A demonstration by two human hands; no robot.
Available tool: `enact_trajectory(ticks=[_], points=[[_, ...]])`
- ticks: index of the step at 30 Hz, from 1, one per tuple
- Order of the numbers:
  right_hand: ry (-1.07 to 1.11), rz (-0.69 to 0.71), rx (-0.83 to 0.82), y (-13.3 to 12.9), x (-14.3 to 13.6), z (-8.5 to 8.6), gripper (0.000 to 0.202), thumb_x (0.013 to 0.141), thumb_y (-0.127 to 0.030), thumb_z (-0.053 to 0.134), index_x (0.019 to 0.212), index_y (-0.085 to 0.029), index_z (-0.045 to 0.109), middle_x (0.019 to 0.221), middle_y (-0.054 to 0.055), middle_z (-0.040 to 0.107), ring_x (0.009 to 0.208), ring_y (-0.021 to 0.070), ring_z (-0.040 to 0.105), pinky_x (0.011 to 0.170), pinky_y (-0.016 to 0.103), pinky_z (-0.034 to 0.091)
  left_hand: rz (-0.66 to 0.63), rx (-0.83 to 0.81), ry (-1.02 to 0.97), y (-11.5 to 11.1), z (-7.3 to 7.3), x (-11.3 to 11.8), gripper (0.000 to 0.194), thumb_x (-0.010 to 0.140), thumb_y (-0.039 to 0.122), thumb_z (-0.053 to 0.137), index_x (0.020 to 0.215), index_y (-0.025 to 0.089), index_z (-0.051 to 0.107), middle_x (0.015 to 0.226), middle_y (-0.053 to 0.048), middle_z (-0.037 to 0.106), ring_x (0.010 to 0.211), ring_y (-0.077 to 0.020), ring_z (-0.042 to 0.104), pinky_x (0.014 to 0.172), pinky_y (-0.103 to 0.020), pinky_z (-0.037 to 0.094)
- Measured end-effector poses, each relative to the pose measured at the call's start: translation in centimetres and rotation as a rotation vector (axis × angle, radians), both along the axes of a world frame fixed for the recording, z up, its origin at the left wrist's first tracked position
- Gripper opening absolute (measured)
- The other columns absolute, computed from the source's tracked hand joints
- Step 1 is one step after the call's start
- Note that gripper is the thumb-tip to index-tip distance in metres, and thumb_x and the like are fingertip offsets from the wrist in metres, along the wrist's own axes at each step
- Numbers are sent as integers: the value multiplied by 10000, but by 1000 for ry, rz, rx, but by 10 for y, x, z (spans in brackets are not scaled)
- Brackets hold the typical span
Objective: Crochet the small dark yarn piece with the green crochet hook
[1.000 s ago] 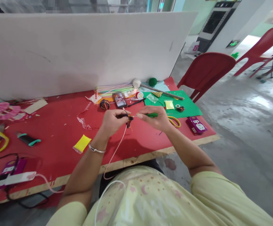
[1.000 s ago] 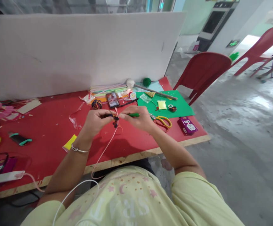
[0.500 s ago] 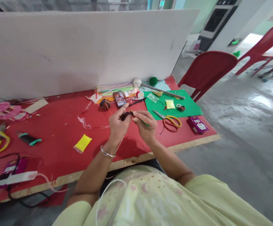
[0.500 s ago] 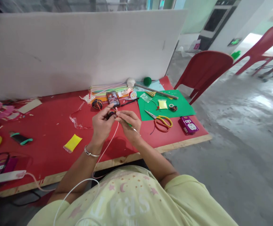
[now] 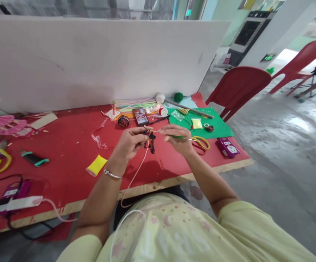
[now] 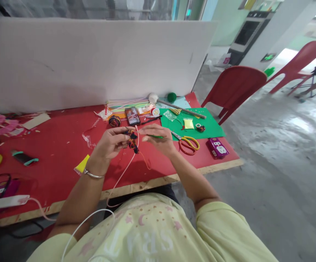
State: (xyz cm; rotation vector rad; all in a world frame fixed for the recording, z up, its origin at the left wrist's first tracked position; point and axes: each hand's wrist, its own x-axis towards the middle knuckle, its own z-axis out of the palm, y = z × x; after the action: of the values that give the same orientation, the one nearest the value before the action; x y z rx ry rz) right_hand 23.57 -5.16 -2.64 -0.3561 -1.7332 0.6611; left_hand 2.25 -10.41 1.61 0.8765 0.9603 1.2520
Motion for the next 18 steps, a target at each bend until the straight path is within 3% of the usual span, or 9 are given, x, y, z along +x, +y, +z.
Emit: enact_trajectory(ticks=[10, 18], points=[[-240, 31, 254, 2, 17, 30, 238, 844, -312, 872, 1081, -299, 846, 1012, 58, 852, 831, 176, 776, 797, 332, 594, -37, 65, 197, 5, -9, -10, 285, 605, 163, 789, 879, 134, 861, 517, 12, 564, 441, -61, 387, 449, -212, 259], [-179, 196, -143, -1, 21, 46, 100, 885, -325, 829, 948, -259, 868, 856, 47, 829, 803, 165, 757, 739, 289, 600, -112, 101, 340, 1, 3, -8, 210, 601, 161, 737, 776, 150, 853, 723, -68, 750, 578, -113, 560, 515, -228, 377]])
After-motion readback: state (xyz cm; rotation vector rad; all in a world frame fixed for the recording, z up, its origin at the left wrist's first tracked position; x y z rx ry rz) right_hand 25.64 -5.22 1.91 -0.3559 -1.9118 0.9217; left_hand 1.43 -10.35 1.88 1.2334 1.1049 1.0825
